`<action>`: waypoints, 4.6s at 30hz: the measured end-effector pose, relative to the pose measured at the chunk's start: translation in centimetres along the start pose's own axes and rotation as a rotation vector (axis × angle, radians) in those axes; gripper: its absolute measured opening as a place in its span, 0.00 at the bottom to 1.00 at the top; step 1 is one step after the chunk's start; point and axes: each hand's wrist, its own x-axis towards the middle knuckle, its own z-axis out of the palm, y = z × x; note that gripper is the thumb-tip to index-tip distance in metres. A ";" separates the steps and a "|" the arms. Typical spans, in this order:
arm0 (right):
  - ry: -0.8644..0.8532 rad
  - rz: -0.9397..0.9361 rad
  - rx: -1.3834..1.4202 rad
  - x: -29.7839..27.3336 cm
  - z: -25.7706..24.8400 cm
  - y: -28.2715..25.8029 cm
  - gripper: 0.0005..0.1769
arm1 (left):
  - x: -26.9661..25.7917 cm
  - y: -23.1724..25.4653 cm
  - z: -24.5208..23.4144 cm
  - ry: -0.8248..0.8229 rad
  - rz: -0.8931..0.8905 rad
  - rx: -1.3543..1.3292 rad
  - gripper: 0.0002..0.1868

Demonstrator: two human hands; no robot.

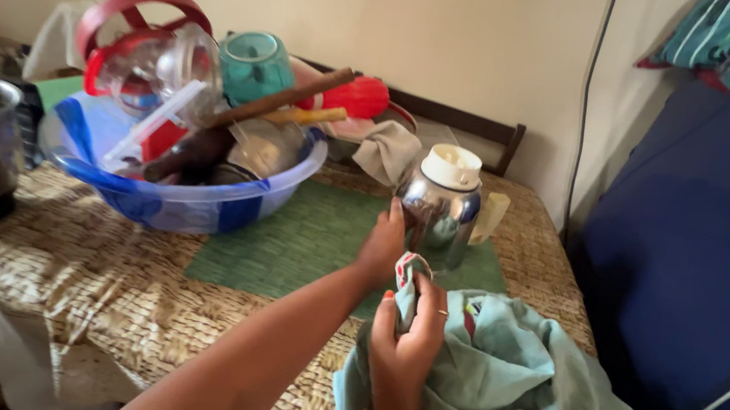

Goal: The person wipes a stainless steel thermos with a cloth, rotating it to clean different sides. Then the person wipes a clear plastic lid with the same cloth, turning it over to clean both sides.

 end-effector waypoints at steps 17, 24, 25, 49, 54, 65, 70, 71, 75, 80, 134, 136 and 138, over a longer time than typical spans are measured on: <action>0.005 -0.031 -0.054 -0.3 -0.4 0.3 0.19 | 1.3 5.1 -11.2 -0.331 0.558 1.078 0.10; 0.070 -0.124 -0.087 -0.3 -0.1 0.5 0.20 | 1.9 13.8 -33.1 -0.095 0.142 1.167 0.20; 0.070 -0.126 -0.075 -0.4 0.0 0.6 0.20 | 2.0 12.7 -36.2 -0.241 -0.062 1.110 0.19; 0.030 -0.121 -0.089 -0.4 -0.3 0.2 0.20 | 1.8 -1.0 -54.3 0.156 -0.271 0.899 0.21; 0.014 -0.111 -0.100 -0.5 0.0 0.6 0.19 | 0.8 -5.4 -53.9 0.354 -0.429 0.695 0.35; 0.020 -0.090 -0.081 -0.6 -0.1 0.2 0.18 | -1.3 0.2 -44.8 0.323 -0.085 1.152 0.24; -0.014 -0.004 -0.044 -0.5 -0.1 0.2 0.18 | -0.1 1.4 -36.4 0.291 0.360 1.847 0.32; -0.011 -0.023 -0.050 -0.5 0.0 0.2 0.18 | 0.5 0.5 -35.4 0.135 0.430 1.905 0.29; -0.015 -0.032 -0.072 -0.6 -0.3 0.5 0.19 | 4.9 -6.8 -33.0 -0.186 0.231 1.984 0.27; -0.002 -0.020 -0.070 -0.3 0.0 0.8 0.19 | 8.5 -15.4 -32.5 -0.072 0.152 1.804 0.27; -0.125 -0.233 -0.274 1.4 0.5 1.9 0.10 | -12.9 -6.7 -12.5 0.007 -0.166 -0.351 0.13; -0.182 -0.206 -0.285 1.1 0.7 1.0 0.10 | -13.1 -6.5 -12.7 -0.008 -0.187 -0.393 0.13; -0.219 -0.297 -0.294 1.0 0.9 0.1 0.10 | -13.2 -6.1 -12.8 -0.006 -0.190 -0.410 0.13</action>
